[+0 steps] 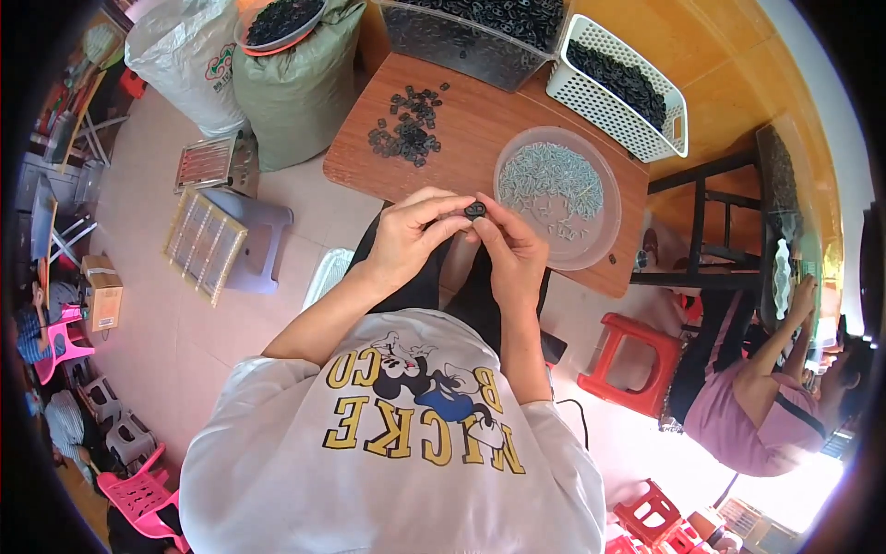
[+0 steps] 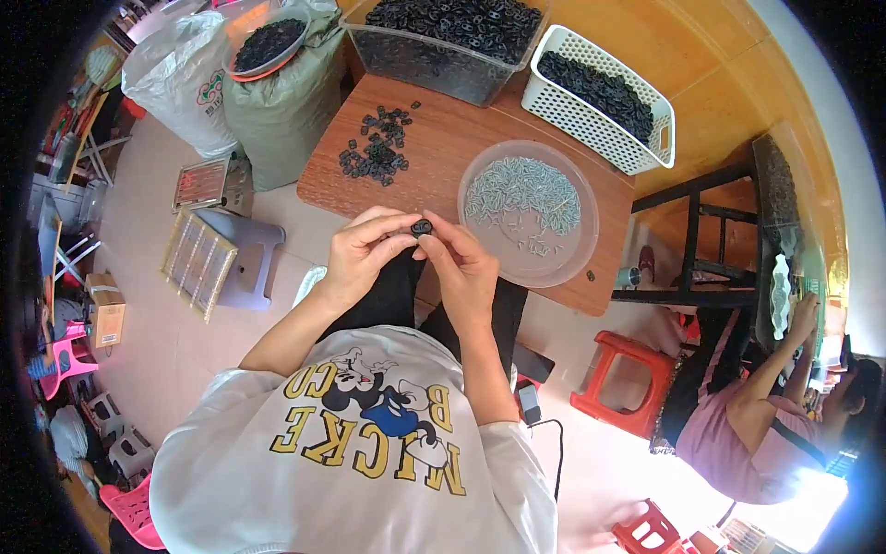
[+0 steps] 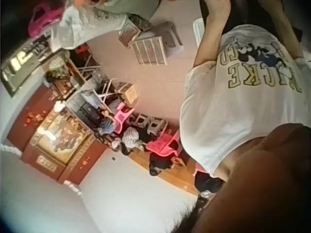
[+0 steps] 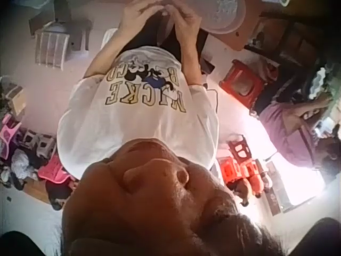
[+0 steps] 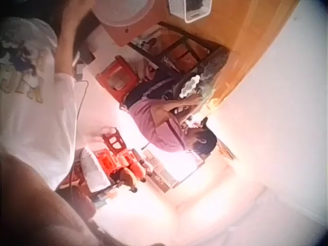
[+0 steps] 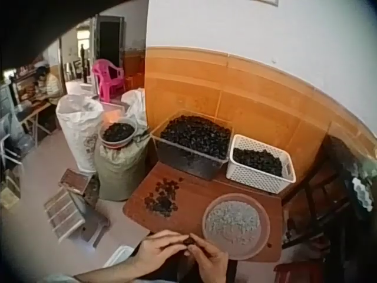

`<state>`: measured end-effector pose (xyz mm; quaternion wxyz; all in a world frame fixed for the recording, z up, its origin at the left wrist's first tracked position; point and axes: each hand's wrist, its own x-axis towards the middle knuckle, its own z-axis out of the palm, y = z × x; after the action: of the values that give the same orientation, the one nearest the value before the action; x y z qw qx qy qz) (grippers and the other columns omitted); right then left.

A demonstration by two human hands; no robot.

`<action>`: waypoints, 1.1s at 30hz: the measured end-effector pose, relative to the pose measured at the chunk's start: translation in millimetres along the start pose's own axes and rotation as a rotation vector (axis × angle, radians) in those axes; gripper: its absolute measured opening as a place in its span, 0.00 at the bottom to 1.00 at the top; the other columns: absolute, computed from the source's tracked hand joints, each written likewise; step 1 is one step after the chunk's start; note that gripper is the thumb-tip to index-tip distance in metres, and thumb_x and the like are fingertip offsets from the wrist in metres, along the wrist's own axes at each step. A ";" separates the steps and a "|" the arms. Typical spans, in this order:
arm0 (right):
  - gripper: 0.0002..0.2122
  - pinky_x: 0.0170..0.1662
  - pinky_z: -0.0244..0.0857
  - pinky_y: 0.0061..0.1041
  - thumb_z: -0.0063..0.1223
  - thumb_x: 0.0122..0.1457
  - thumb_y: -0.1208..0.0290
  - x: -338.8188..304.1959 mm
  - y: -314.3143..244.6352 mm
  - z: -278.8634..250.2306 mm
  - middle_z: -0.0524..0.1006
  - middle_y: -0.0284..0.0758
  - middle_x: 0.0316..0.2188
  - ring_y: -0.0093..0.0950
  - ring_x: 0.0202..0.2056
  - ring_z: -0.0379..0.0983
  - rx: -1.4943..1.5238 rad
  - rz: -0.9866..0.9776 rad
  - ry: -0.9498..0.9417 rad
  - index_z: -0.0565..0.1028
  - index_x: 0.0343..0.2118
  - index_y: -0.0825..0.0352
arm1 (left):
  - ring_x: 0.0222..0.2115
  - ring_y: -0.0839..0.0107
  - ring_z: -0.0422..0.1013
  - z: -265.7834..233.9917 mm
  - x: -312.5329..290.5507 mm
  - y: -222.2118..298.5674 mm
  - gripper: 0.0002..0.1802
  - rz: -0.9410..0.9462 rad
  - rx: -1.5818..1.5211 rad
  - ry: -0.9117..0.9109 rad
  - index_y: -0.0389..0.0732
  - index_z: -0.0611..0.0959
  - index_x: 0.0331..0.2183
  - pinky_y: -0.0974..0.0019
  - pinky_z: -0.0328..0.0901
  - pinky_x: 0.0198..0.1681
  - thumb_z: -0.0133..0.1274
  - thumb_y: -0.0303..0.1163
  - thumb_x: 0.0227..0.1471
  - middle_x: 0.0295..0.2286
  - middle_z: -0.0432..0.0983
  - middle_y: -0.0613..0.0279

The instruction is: The person assembles small plastic cord locks by picking up components from the table and inserting metal pins into the plastic pieces by hand.

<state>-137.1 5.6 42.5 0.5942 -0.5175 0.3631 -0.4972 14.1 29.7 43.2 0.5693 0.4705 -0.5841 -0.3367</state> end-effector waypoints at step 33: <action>0.14 0.38 0.66 0.19 0.55 0.54 0.75 162.9 -124.8 -103.2 0.78 0.37 0.32 0.22 0.33 0.74 -0.662 -0.453 0.269 0.73 0.44 0.71 | 0.46 0.53 0.64 -53.2 21.7 -65.4 0.15 0.130 0.737 0.217 0.37 0.79 0.39 0.56 0.57 0.50 0.55 0.30 0.46 0.43 0.70 0.51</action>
<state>-222.1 -174.3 157.2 0.2190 -0.6777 0.4544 -0.5351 79.2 -4.5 -3.4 0.4405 0.6384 -0.6310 -0.0156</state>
